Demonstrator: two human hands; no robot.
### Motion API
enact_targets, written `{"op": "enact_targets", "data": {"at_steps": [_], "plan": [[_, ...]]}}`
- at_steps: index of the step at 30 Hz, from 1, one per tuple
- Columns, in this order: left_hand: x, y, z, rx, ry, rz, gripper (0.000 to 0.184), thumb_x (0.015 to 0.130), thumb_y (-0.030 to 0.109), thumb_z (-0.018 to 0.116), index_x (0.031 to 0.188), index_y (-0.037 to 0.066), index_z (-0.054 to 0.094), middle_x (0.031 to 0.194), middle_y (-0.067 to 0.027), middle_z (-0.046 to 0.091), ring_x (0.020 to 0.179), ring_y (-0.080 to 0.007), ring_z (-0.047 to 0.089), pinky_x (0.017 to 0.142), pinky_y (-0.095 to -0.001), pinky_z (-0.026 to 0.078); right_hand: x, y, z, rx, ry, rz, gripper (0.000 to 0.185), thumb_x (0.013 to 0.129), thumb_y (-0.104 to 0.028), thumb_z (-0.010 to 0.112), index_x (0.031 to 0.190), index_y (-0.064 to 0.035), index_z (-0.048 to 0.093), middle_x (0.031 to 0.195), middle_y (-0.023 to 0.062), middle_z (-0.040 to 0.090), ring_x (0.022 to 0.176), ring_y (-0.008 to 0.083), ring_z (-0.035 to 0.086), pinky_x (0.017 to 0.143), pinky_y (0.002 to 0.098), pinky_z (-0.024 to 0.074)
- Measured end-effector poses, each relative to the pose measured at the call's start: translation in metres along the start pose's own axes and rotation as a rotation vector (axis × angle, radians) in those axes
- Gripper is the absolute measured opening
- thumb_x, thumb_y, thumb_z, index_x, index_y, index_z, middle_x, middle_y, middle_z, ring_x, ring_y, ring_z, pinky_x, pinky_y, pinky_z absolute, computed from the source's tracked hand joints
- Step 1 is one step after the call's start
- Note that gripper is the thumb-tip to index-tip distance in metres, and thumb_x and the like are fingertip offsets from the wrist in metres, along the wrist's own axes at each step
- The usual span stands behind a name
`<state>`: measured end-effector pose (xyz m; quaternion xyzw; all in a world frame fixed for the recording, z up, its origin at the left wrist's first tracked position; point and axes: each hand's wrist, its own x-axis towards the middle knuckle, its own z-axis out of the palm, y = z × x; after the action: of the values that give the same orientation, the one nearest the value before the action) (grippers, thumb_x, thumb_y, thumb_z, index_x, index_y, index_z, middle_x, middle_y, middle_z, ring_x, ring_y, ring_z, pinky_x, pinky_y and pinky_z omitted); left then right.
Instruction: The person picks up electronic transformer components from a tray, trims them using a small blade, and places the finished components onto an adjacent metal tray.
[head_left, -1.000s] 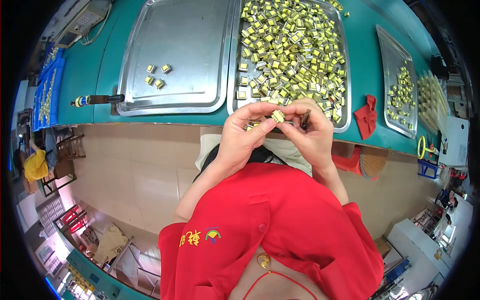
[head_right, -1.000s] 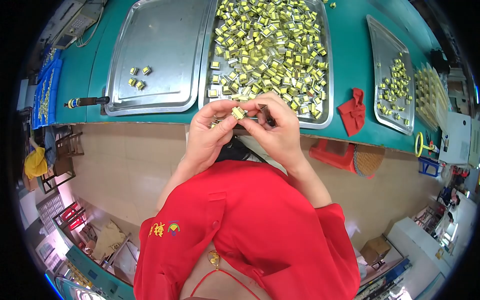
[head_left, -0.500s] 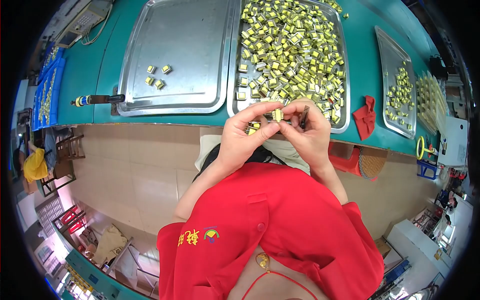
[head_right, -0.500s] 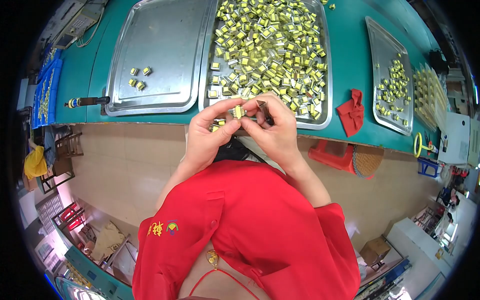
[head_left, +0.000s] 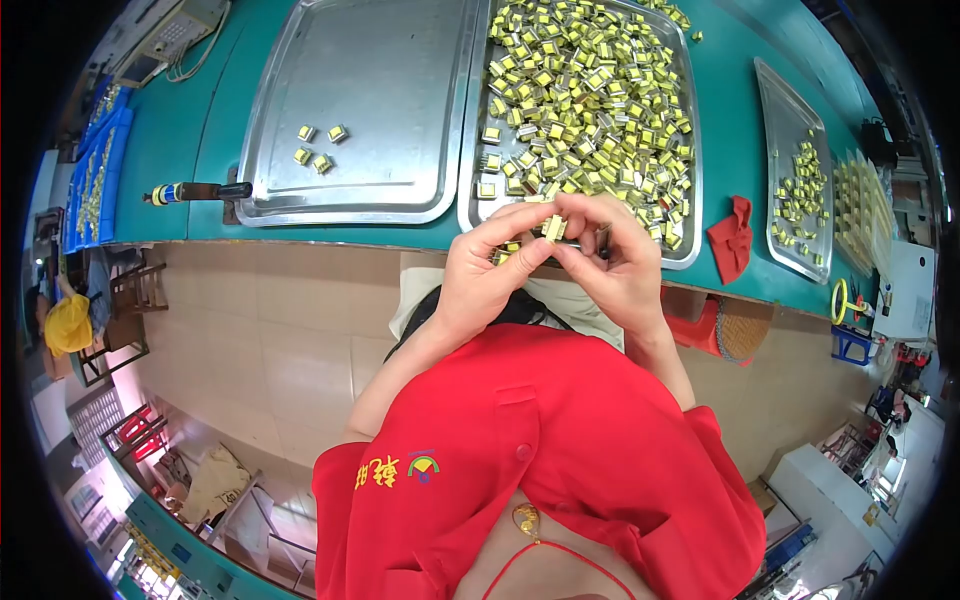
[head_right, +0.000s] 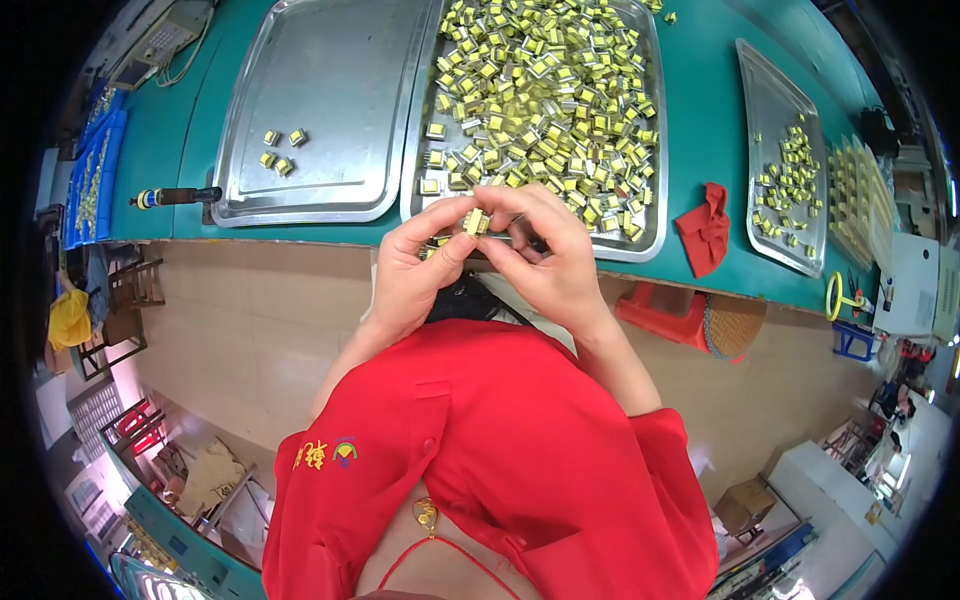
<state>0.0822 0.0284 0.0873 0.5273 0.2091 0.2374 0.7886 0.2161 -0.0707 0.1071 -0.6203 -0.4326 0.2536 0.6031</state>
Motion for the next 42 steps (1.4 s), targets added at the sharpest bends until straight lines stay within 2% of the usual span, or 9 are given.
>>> {"op": "enact_targets", "data": {"at_steps": [3,10,13,16,19,26,29,32,42], "plan": [[-0.001,0.002,0.001,-0.057,0.025,-0.077,0.031,0.087,0.004,0.063,0.118,0.002,0.061,0.112,-0.0044,0.062,0.089,-0.0082,0.055,0.079,-0.0230,0.045,0.000,0.001,-0.001,-0.051,-0.014,-0.031,0.030,0.072,0.006,0.069,0.100,-0.0039,0.064,0.083,0.0003,0.054,0.061,0.0048,0.041,0.051,0.0182,0.0324],[0.001,0.001,-0.001,0.020,-0.004,0.015,0.027,0.088,0.005,0.062,0.114,0.001,0.062,0.110,-0.0043,0.063,0.088,-0.0075,0.055,0.078,-0.0230,0.046,-0.005,0.008,0.004,-0.119,0.094,-0.088,0.030,0.071,0.007,0.072,0.097,-0.0027,0.061,0.084,0.0007,0.053,0.065,0.0037,0.043,0.055,0.0167,0.0329],[-0.001,0.004,0.001,-0.011,-0.008,-0.036,0.026,0.089,0.006,0.061,0.114,0.001,0.062,0.109,-0.0043,0.064,0.087,-0.0071,0.055,0.078,-0.0228,0.046,-0.007,0.009,0.007,-0.146,0.125,-0.100,0.029,0.070,0.007,0.074,0.093,-0.0034,0.059,0.084,0.0006,0.053,0.064,0.0035,0.043,0.053,0.0167,0.0327],[-0.003,0.007,0.002,-0.049,-0.015,-0.084,0.025,0.090,0.008,0.060,0.114,0.001,0.062,0.108,-0.0044,0.065,0.087,-0.0070,0.055,0.079,-0.0231,0.046,-0.007,0.006,0.009,-0.202,0.152,-0.095,0.027,0.068,0.004,0.075,0.089,-0.0046,0.060,0.080,0.0032,0.057,0.065,0.0090,0.052,0.052,0.0208,0.0388],[-0.003,0.006,0.002,-0.067,-0.017,-0.086,0.025,0.091,0.009,0.059,0.115,0.002,0.062,0.105,-0.0031,0.065,0.081,-0.0051,0.055,0.072,-0.0210,0.046,-0.006,0.007,0.010,-0.234,0.148,-0.154,0.028,0.069,0.003,0.075,0.091,-0.0047,0.060,0.079,0.0033,0.057,0.065,0.0095,0.052,0.052,0.0211,0.0391],[-0.002,0.006,0.000,-0.162,0.056,-0.122,0.023,0.092,0.012,0.058,0.114,0.005,0.063,0.091,0.0035,0.063,0.060,0.0015,0.042,0.049,-0.0146,0.031,-0.003,0.001,0.008,-0.196,0.086,-0.109,0.027,0.068,0.002,0.076,0.090,-0.0041,0.062,0.080,0.0028,0.058,0.063,0.0087,0.050,0.051,0.0205,0.0378],[0.000,0.003,-0.001,-0.148,0.027,-0.089,0.022,0.093,0.012,0.058,0.113,0.005,0.064,0.089,0.0034,0.063,0.060,0.0010,0.042,0.050,-0.0155,0.032,-0.004,0.005,0.010,-0.180,0.114,-0.113,0.028,0.068,0.002,0.077,0.089,-0.0040,0.061,0.080,0.0027,0.058,0.060,0.0074,0.048,0.050,0.0199,0.0367],[0.001,0.003,0.000,-0.102,0.018,-0.077,0.022,0.093,0.011,0.057,0.113,0.003,0.062,0.078,0.0045,0.058,0.052,0.0022,0.033,0.045,-0.0160,0.022,-0.005,0.008,0.011,-0.187,0.145,-0.130,0.028,0.067,0.002,0.078,0.088,-0.0042,0.060,0.080,0.0025,0.058,0.058,0.0065,0.045,0.049,0.0193,0.0359],[0.001,0.004,0.002,-0.075,0.022,-0.073,0.021,0.094,0.013,0.056,0.111,0.003,0.064,0.070,0.0064,0.052,0.051,0.0020,0.032,0.044,-0.0165,0.022,-0.008,0.012,0.012,-0.168,0.151,-0.099,0.030,0.067,0.002,0.079,0.088,-0.0049,0.058,0.080,0.0013,0.057,0.058,0.0046,0.044,0.048,0.0180,0.0348]]}}
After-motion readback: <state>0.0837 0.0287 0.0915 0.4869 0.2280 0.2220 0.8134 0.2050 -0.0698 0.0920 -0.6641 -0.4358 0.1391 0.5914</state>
